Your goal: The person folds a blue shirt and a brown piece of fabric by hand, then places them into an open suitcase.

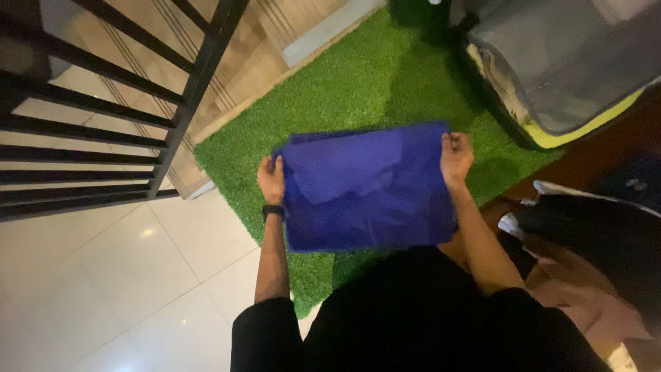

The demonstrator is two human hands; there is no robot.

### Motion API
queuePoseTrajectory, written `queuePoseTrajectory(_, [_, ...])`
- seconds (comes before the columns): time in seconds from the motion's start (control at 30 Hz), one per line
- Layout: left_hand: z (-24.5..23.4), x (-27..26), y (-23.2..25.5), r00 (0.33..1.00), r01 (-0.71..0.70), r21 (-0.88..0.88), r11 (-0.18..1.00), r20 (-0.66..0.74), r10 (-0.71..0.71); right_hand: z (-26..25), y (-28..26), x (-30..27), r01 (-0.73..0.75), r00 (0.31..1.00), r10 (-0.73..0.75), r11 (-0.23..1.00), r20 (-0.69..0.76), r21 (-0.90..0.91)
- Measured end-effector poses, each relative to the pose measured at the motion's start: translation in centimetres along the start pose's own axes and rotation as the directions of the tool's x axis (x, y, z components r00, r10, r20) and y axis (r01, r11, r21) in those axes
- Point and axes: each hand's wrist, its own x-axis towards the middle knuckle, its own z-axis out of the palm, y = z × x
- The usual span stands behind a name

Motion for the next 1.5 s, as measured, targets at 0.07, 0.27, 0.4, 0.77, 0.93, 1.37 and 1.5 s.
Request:
queuePoseTrajectory(0.07, [1.6, 0.5, 0.4, 0.996, 0.087, 0.007, 0.996, -0.018, -0.086, -0.9, 0.8, -0.1, -0.041, 0.997, 0.036, 0.997, -0.073, -0.059])
queuePoseTrajectory(0.27, [3.6, 2.3, 0.0, 0.992, 0.049, 0.426, 0.903, -0.122, 0.004, -0.1, 1.5, 1.2, -0.049, 0.995, 0.070, 0.960, 0.065, -0.274])
queuePoseTrajectory(0.4, [3.9, 3.0, 0.3, 0.984, 0.157, 0.504, 0.849, -0.150, -0.093, -0.3, 1.1, 1.5, -0.058, 0.998, 0.063, 0.980, 0.021, -0.192])
queuePoseTrajectory(0.77, [3.5, -1.7, 4.4, 0.993, 0.011, 0.584, 0.812, -0.103, 0.061, -3.0, 2.8, -1.0, -0.090, 0.996, 0.091, 0.988, 0.005, -0.122])
queuePoseTrajectory(0.93, [2.5, -10.2, 5.5, 0.947, -0.320, 0.840, 0.438, 0.281, 0.153, -6.0, 3.2, -3.2, -0.027, 0.946, 0.063, 0.993, 0.318, -0.114])
queuePoseTrajectory(1.37, [5.2, -18.9, 5.6, 0.735, -0.638, 0.680, 0.361, 0.678, 0.020, -8.4, 1.9, -8.4, -0.162, 0.967, 0.208, 0.948, 0.147, -0.272])
queuePoseTrajectory(1.5, [5.7, -20.0, 6.6, 0.757, -0.577, 0.748, 0.329, 0.641, -0.129, -9.3, 3.0, -8.2, -0.075, 0.978, 0.122, 0.963, 0.167, -0.259])
